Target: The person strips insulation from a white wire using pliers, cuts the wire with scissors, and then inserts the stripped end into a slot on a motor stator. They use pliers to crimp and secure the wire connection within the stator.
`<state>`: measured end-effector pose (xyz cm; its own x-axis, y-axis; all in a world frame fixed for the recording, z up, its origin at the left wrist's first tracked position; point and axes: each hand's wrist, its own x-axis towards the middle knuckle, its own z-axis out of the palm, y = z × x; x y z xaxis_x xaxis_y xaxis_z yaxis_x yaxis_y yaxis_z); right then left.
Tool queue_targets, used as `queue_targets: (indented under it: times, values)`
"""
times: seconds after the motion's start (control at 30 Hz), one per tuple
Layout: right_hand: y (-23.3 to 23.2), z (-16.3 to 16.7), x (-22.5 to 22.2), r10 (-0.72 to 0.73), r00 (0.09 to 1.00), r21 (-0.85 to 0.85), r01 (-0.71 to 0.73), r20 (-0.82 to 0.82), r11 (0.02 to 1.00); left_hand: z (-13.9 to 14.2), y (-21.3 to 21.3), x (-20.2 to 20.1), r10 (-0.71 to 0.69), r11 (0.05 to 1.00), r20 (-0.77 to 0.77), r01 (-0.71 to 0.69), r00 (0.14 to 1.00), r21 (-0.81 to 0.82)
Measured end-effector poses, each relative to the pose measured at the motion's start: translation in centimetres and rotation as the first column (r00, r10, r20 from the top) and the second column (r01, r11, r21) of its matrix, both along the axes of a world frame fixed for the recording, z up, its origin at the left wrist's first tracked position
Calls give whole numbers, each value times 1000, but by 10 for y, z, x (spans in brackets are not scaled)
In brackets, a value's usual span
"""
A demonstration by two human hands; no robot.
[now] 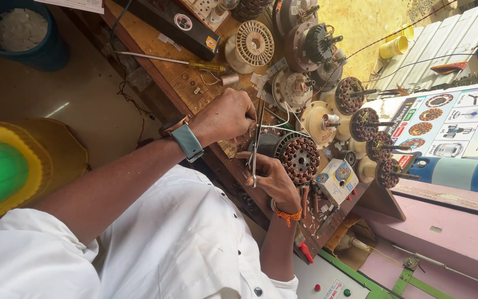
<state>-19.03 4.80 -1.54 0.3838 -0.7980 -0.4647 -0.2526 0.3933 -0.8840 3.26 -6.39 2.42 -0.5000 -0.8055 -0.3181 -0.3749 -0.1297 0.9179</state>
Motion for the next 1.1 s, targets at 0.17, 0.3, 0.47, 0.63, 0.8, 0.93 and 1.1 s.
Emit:
queue_targets:
  times: [0.17, 0.3, 0.47, 0.63, 0.8, 0.93, 1.1]
  values:
    - [5, 2, -19, 36, 992, -6, -35, 124, 999, -1, 0, -1, 74, 917, -292, 50, 953, 395]
    - [17, -3, -34, 76, 896, -2, -84, 437, 996, -6, -4, -2, -253, 855, -633, 475, 732, 207]
    - [30, 1, -44, 84, 880, -26, -82, 467, 996, -5, -12, -19, -449, 751, -626, 649, 638, 122]
    - [35, 15, -41, 40, 937, 13, -47, 348, 999, -2, -19, -20, -543, 762, -516, 647, 662, 28]
    - [27, 22, -37, 146, 946, -35, -142, 291, 989, 4, -14, -23, -631, 751, -421, 648, 652, -122]
    - [29, 16, -41, 126, 953, -68, -112, 277, 991, 11, -10, -18, -605, 774, -380, 629, 700, -75]
    - [31, 6, -53, 175, 962, -19, -175, 211, 984, 13, -16, -13, -643, 761, -291, 634, 709, -136]
